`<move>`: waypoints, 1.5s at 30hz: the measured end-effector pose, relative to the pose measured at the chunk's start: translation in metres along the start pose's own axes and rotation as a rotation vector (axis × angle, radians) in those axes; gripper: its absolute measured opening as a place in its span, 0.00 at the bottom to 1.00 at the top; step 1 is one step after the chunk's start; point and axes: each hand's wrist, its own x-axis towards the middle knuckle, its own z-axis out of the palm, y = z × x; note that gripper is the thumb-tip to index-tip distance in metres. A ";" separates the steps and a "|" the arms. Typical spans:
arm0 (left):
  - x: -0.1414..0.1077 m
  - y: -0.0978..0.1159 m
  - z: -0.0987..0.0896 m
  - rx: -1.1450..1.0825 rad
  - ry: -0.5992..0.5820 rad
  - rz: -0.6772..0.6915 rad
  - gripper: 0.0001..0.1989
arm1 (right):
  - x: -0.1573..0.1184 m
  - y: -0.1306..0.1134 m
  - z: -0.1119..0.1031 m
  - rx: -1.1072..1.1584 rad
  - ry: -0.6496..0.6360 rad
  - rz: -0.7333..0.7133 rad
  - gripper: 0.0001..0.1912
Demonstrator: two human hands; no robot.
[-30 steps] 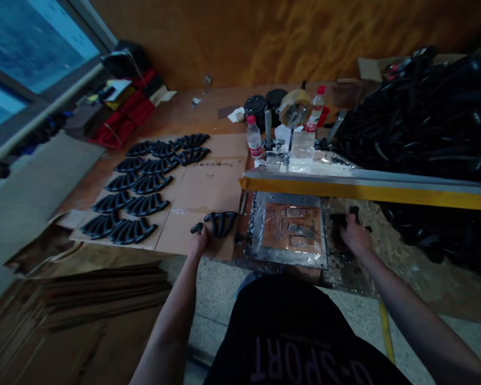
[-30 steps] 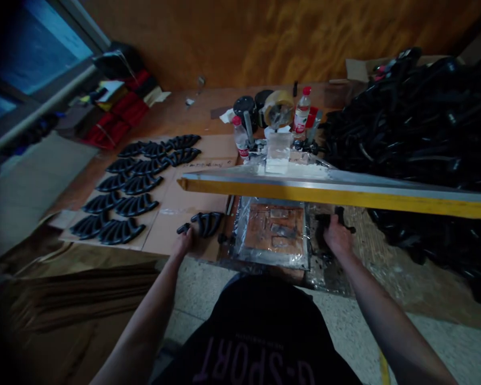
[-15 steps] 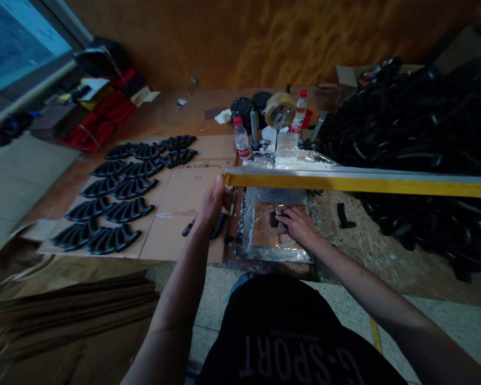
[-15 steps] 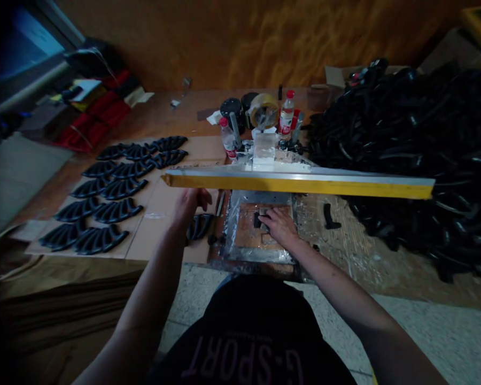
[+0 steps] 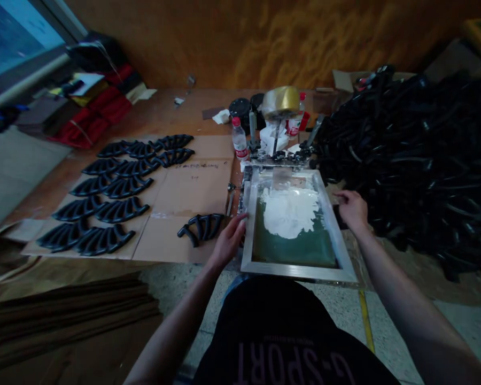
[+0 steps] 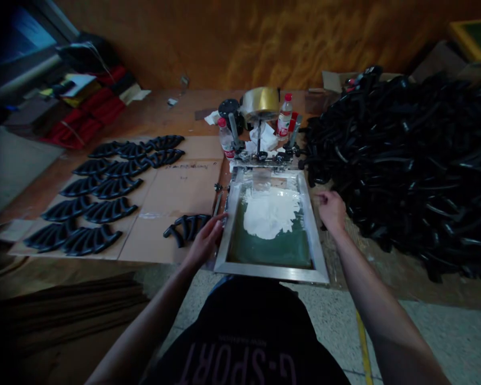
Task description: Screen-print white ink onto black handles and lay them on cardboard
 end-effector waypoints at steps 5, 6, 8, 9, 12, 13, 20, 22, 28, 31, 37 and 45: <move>0.010 -0.054 0.014 0.186 0.056 -0.086 0.32 | 0.053 -0.066 0.011 -0.115 0.130 -0.119 0.32; 0.012 -0.058 0.015 0.208 0.062 -0.088 0.31 | 0.060 -0.080 0.019 -0.139 0.046 -0.158 0.30; 0.015 -0.062 0.016 0.226 0.067 -0.077 0.29 | 0.063 -0.099 0.035 -0.184 -0.148 -0.181 0.19; 0.016 -0.063 0.016 0.231 0.067 -0.068 0.29 | 0.059 -0.104 0.042 -0.211 -0.230 -0.189 0.13; 0.017 -0.068 0.014 0.239 0.062 -0.044 0.28 | 0.027 -0.104 0.050 -0.274 -0.343 -0.330 0.06; 0.017 -0.070 0.014 0.242 0.053 -0.039 0.28 | 0.014 -0.101 0.049 -0.279 -0.353 -0.417 0.07; 0.017 -0.075 0.015 0.185 0.040 -0.052 0.29 | -0.007 -0.096 0.031 -0.068 -0.443 -0.668 0.09; 0.017 -0.073 0.015 0.145 0.039 -0.055 0.30 | -0.006 -0.099 0.038 -0.074 -0.335 -0.596 0.09; 0.014 -0.069 0.016 0.095 0.054 -0.078 0.31 | -0.029 -0.094 0.049 -0.054 -0.300 -0.648 0.14; 0.012 -0.058 0.013 0.061 0.018 -0.091 0.33 | -0.004 -0.101 0.042 -0.070 -0.296 -0.523 0.12; 0.002 0.006 0.003 -0.111 0.004 -0.074 0.30 | 0.084 -0.095 -0.002 -0.109 -0.041 -0.177 0.28; 0.033 0.096 0.010 -0.322 0.172 0.326 0.25 | 0.047 -0.006 -0.017 -0.111 0.087 0.165 0.22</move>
